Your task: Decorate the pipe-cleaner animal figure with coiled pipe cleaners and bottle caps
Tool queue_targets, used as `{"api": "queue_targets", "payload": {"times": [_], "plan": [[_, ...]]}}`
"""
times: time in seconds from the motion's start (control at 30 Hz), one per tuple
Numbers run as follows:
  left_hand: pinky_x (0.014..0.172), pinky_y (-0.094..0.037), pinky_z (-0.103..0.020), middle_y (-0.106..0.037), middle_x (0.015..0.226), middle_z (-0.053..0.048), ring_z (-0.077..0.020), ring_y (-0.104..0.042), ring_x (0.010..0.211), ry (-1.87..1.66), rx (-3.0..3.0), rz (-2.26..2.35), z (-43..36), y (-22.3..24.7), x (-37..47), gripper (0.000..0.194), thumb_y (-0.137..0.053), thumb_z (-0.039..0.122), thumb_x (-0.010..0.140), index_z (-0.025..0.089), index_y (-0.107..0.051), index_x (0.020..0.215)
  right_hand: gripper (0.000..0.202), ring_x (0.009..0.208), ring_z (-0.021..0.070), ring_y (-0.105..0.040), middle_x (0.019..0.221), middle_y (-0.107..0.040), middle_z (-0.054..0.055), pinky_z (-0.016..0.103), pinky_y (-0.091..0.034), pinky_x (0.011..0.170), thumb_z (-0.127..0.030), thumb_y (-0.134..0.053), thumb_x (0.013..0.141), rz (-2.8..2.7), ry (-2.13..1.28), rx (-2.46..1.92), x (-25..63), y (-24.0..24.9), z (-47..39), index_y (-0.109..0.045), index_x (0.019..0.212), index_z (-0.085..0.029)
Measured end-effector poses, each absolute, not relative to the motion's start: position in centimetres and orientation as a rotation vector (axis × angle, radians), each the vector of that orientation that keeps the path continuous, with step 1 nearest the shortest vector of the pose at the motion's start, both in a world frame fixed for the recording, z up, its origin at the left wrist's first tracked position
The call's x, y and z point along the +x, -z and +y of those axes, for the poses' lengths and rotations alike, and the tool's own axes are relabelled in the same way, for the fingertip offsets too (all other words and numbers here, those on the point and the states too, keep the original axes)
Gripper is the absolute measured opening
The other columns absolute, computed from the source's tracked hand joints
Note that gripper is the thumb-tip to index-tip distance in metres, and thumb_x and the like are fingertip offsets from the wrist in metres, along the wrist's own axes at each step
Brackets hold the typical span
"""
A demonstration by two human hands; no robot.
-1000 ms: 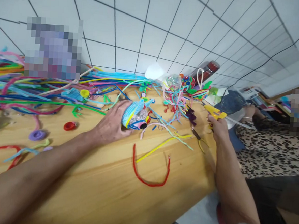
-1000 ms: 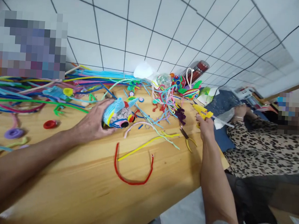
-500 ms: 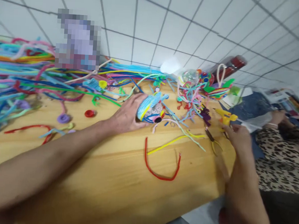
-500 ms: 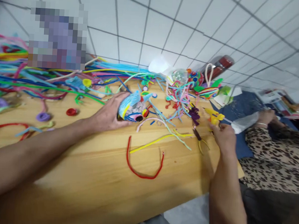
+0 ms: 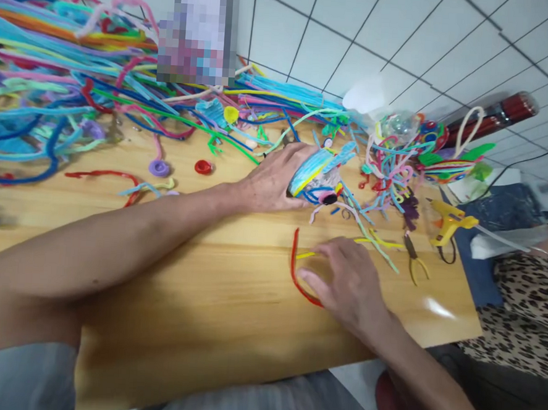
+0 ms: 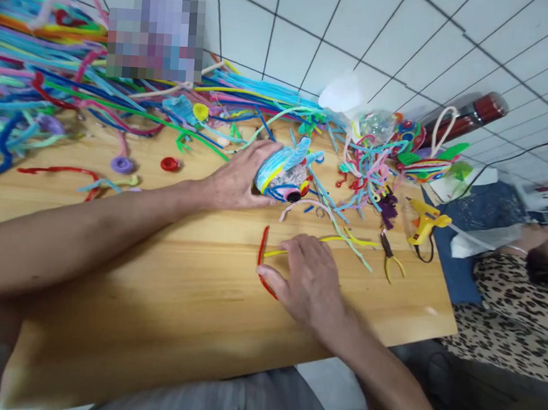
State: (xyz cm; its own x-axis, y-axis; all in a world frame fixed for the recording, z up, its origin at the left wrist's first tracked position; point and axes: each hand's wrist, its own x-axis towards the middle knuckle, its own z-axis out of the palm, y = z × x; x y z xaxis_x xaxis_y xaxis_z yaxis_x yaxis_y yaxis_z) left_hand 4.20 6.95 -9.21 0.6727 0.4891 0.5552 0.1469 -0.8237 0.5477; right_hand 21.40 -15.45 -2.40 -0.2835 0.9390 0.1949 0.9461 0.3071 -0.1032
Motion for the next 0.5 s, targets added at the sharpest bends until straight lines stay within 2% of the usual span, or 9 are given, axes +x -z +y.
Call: {"api": "queue_targets", "payload": {"times": [0.1,0.17,0.23,0.4,0.5], "plan": [[0.127,-0.040,-0.062,-0.046,0.164,-0.023,-0.0420,-0.046,0.152,-1.015,2.420,0.515,6.9,9.3,4.4,0.107,-0.087,0.051,0.077,0.021,-0.033,0.164,0.024,0.087,0.0287,-0.068,0.090,-0.074,0.010,0.041,-0.048,0.079,-0.043,-0.073,0.096,-2.380,0.087,-1.825,19.7,3.8,-14.4,-0.068,0.094,-0.019],[0.126,-0.041,-0.060,-0.047,0.162,-0.024,-0.0415,-0.048,0.151,-1.040,2.420,0.505,6.9,9.4,4.5,0.106,-0.087,0.050,0.077,0.020,-0.034,0.164,0.014,0.082,0.0255,-0.068,0.085,-0.072,0.007,0.038,-0.047,0.076,-0.030,-0.067,0.097,-2.369,0.034,-1.836,19.1,4.3,-14.1,-0.065,0.086,-0.022],[0.125,-0.042,-0.060,-0.048,0.161,-0.024,-0.0412,-0.049,0.150,-1.069,2.419,0.479,6.9,9.6,4.6,0.105,-0.085,0.053,0.079,0.018,-0.034,0.163,0.013,0.079,0.0224,-0.068,0.082,-0.073,0.005,0.036,-0.047,0.074,-0.022,-0.061,0.097,-2.307,-0.070,-1.798,19.0,4.0,-14.1,-0.064,0.084,-0.023],[0.125,-0.041,-0.060,-0.050,0.159,-0.026,-0.0404,-0.051,0.148,-1.131,2.400,0.458,6.9,9.7,4.8,0.102,-0.074,0.069,0.086,0.016,-0.034,0.164,0.011,0.066,0.0165,-0.069,0.075,-0.074,-0.001,0.027,-0.047,0.058,-0.029,-0.061,0.099,-1.941,-0.406,-1.891,20.9,-0.2,-15.2,-0.068,0.092,-0.024],[0.123,-0.042,-0.060,-0.051,0.158,-0.025,-0.0409,-0.052,0.147,-1.117,2.393,0.486,6.8,9.5,4.9,0.103,-0.071,0.074,0.087,0.017,-0.035,0.165,0.010,0.061,0.0156,-0.066,0.075,-0.073,-0.002,0.027,-0.047,0.055,-0.034,-0.066,0.096,-1.766,-0.306,-1.962,23.3,-3.1,-15.7,-0.071,0.093,-0.026]]}}
